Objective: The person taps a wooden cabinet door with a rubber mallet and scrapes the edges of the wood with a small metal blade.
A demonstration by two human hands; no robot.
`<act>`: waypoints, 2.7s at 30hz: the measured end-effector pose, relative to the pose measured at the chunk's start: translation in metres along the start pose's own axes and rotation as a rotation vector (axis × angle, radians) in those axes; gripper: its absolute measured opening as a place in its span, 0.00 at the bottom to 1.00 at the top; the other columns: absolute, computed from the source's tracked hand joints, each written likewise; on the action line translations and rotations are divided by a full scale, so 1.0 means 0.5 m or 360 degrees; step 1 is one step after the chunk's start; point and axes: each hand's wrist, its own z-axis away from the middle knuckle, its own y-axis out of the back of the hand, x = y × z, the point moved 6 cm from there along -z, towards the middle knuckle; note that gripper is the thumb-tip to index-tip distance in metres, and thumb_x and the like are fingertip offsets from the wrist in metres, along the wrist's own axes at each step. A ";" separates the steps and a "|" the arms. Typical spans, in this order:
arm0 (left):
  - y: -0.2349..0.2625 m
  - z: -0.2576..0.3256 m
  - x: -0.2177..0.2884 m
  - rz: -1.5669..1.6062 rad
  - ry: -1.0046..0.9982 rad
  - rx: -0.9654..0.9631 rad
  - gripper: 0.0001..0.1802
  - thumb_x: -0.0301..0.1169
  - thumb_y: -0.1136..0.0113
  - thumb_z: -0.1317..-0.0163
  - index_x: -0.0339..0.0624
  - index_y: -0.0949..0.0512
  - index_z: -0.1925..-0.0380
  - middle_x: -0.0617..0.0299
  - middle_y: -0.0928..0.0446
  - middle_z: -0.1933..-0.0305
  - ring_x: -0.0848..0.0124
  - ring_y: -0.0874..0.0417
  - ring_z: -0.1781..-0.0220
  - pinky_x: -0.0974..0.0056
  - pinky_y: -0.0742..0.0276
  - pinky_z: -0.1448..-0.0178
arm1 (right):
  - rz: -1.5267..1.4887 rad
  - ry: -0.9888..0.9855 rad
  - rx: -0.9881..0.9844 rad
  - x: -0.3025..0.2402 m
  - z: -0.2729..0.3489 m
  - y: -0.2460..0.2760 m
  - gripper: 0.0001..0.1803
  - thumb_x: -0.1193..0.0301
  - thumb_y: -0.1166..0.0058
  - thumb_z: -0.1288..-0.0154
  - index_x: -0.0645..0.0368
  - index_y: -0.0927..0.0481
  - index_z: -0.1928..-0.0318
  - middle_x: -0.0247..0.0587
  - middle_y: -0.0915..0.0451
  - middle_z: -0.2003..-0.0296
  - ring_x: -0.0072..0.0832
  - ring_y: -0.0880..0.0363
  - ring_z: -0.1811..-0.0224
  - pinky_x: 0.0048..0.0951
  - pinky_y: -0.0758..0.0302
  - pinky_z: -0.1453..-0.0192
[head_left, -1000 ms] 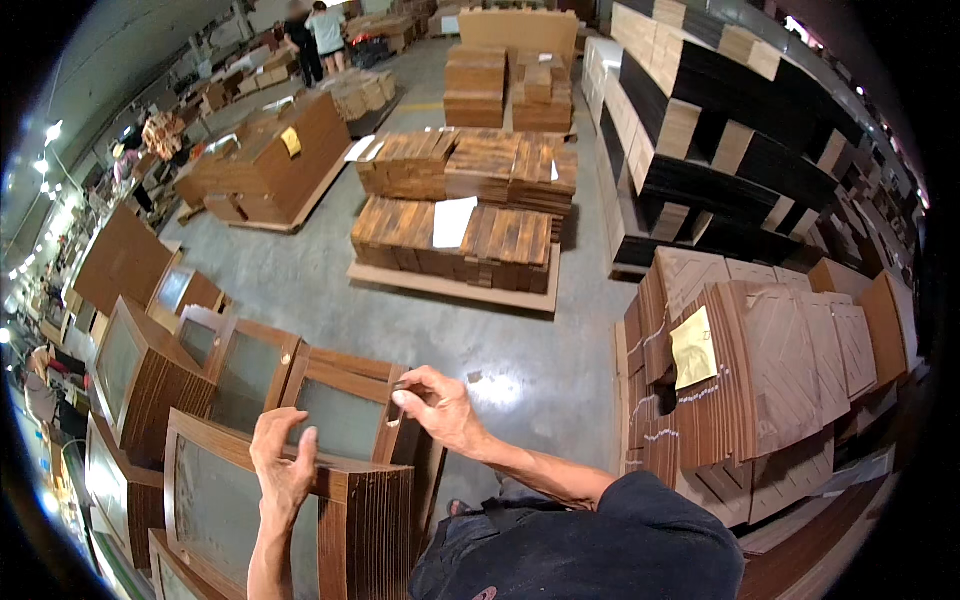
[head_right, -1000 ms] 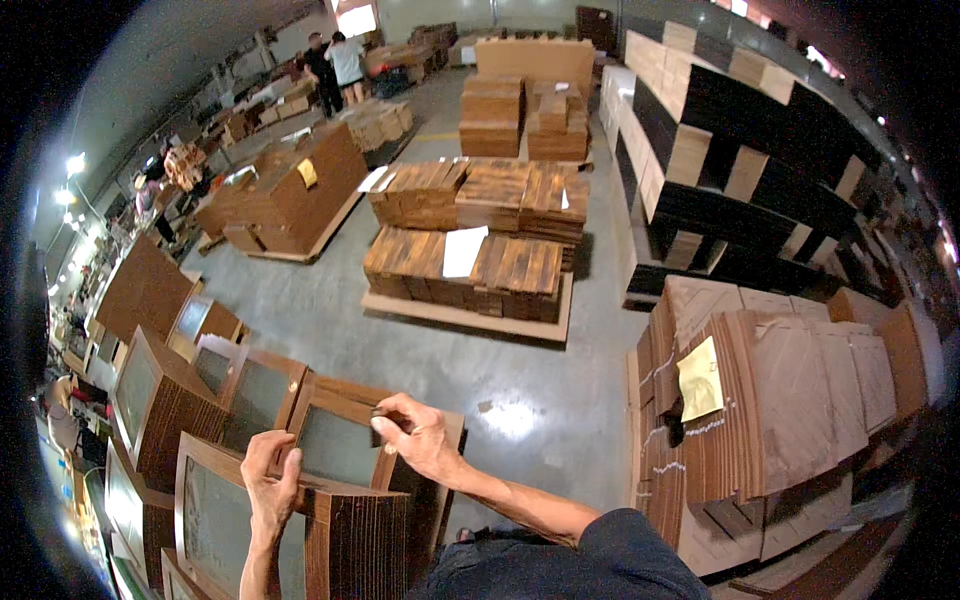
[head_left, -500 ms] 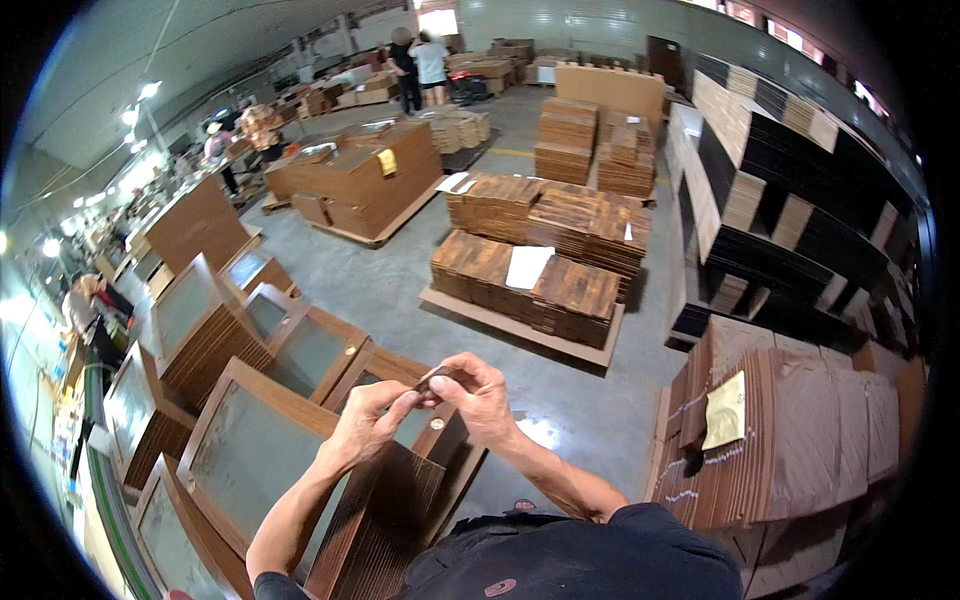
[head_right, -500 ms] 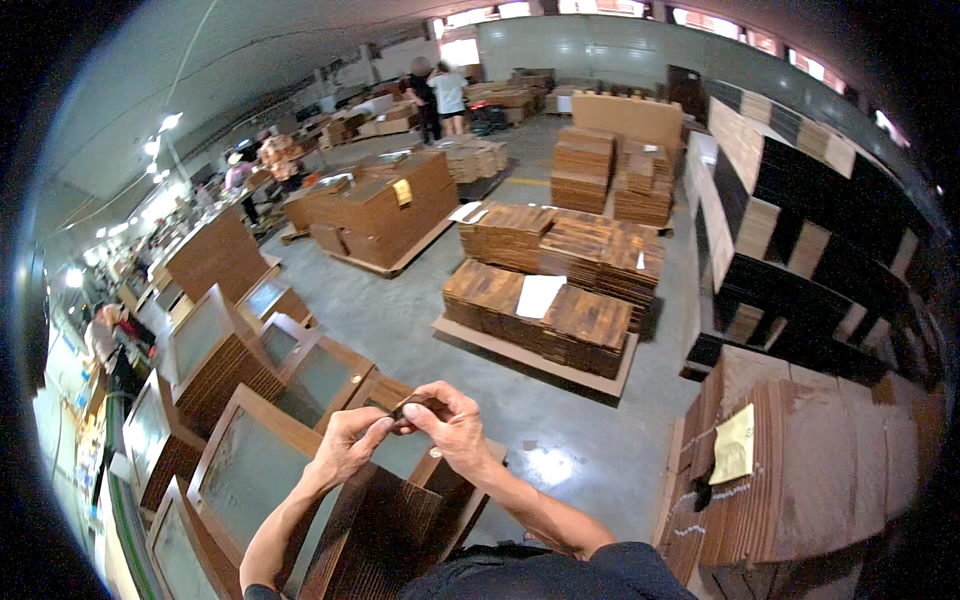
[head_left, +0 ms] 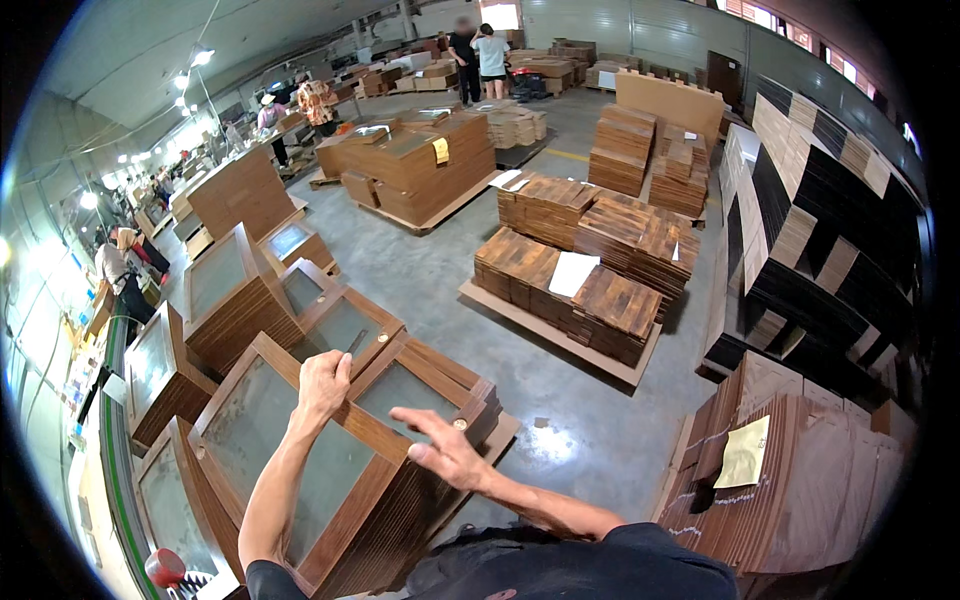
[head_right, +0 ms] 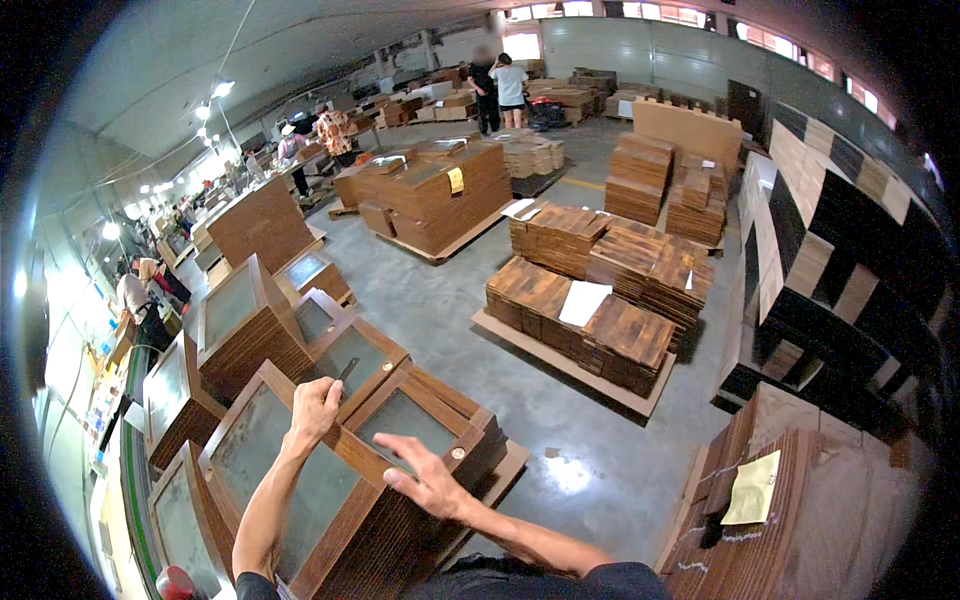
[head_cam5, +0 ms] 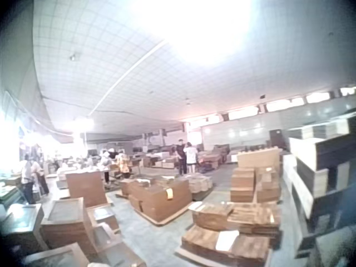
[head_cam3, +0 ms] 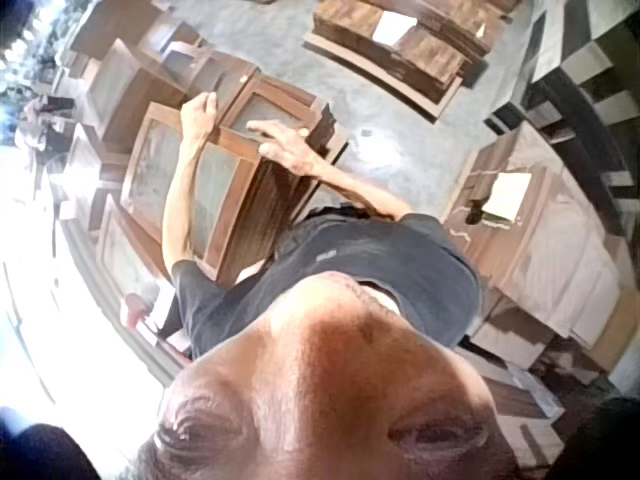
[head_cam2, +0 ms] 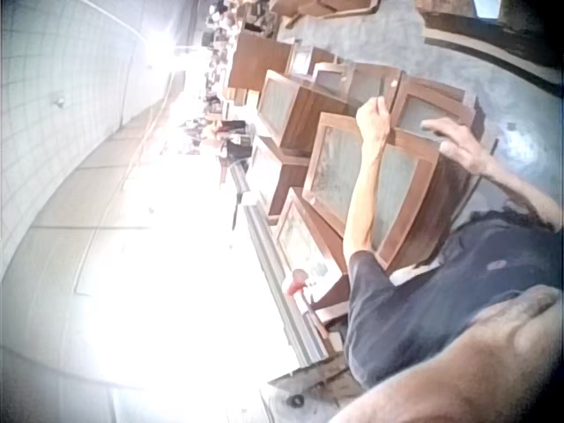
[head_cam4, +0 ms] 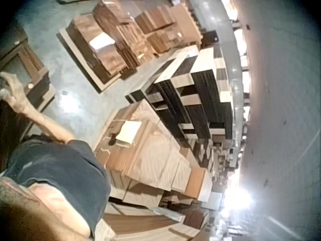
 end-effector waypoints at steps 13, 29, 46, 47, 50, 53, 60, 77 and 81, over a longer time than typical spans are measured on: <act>-0.052 0.043 -0.041 0.0065 0.0336 -0.0066 0.15 0.34 0.44 0.37 0.34 0.19 0.77 0.46 0.23 0.80 0.54 0.20 0.77 0.55 0.26 0.67 | 0.0007 0.0050 0.0020 0.127 0.091 -0.063 0.43 0.50 0.48 0.30 0.61 0.48 0.26 0.52 0.40 0.29 0.46 0.40 0.29 0.44 0.42 0.26; -0.047 0.048 -0.033 0.0046 0.0374 -0.0050 0.16 0.33 0.44 0.37 0.34 0.22 0.81 0.46 0.27 0.84 0.52 0.23 0.79 0.54 0.28 0.69 | 0.0364 -0.0531 -0.0191 0.328 0.275 0.098 0.38 0.46 0.50 0.31 0.61 0.34 0.32 0.58 0.28 0.39 0.49 0.31 0.35 0.46 0.34 0.31; -0.043 0.050 -0.034 -0.0093 0.0221 -0.0027 0.16 0.33 0.44 0.36 0.33 0.20 0.78 0.49 0.24 0.82 0.58 0.21 0.80 0.58 0.28 0.70 | -0.0264 0.0618 -0.0299 0.114 -0.037 -0.067 0.42 0.44 0.62 0.26 0.70 0.43 0.29 0.57 0.42 0.29 0.48 0.44 0.26 0.45 0.46 0.24; -0.040 0.049 -0.022 -0.0051 0.0307 -0.0065 0.15 0.33 0.43 0.37 0.36 0.19 0.79 0.50 0.25 0.84 0.55 0.22 0.80 0.56 0.27 0.69 | -0.0293 0.0642 -0.0298 0.121 -0.036 -0.069 0.42 0.44 0.62 0.26 0.70 0.43 0.29 0.57 0.41 0.29 0.49 0.44 0.26 0.45 0.45 0.24; -0.031 0.049 -0.007 -0.0018 0.0245 -0.0063 0.17 0.32 0.46 0.36 0.35 0.23 0.82 0.52 0.26 0.84 0.56 0.24 0.81 0.56 0.28 0.70 | -0.0397 0.0611 -0.0372 0.130 -0.035 -0.080 0.44 0.44 0.58 0.28 0.72 0.44 0.29 0.57 0.41 0.29 0.48 0.45 0.25 0.42 0.47 0.22; -0.082 0.015 -0.011 0.0101 0.0202 -0.0177 0.21 0.35 0.50 0.31 0.35 0.27 0.83 0.55 0.29 0.86 0.64 0.26 0.83 0.59 0.29 0.72 | -0.0183 0.0748 -0.0290 0.187 -0.024 -0.059 0.42 0.43 0.68 0.25 0.69 0.39 0.30 0.59 0.39 0.30 0.50 0.43 0.26 0.46 0.44 0.24; -0.053 0.056 -0.055 0.0137 0.0568 -0.0189 0.17 0.38 0.44 0.30 0.34 0.16 0.69 0.63 0.19 0.75 0.77 0.21 0.71 0.68 0.27 0.66 | -0.0288 0.0269 -0.0002 0.353 0.120 -0.065 0.37 0.44 0.65 0.27 0.62 0.30 0.34 0.46 0.29 0.35 0.45 0.33 0.31 0.40 0.37 0.26; -0.056 0.052 -0.060 0.0127 0.0600 -0.0201 0.19 0.42 0.43 0.30 0.38 0.14 0.67 0.64 0.18 0.73 0.79 0.24 0.71 0.69 0.29 0.62 | -0.1775 -0.2007 0.0339 0.552 0.347 -0.061 0.36 0.41 0.49 0.33 0.65 0.23 0.47 0.41 0.20 0.66 0.27 0.19 0.62 0.36 0.19 0.57; -0.056 0.052 -0.061 0.0104 0.0584 -0.0199 0.19 0.43 0.43 0.30 0.38 0.14 0.67 0.65 0.19 0.75 0.80 0.27 0.73 0.70 0.32 0.65 | -0.2045 -0.2114 0.0426 0.535 0.331 -0.116 0.19 0.57 0.37 0.35 0.58 0.22 0.54 0.36 0.22 0.62 0.26 0.25 0.64 0.35 0.20 0.54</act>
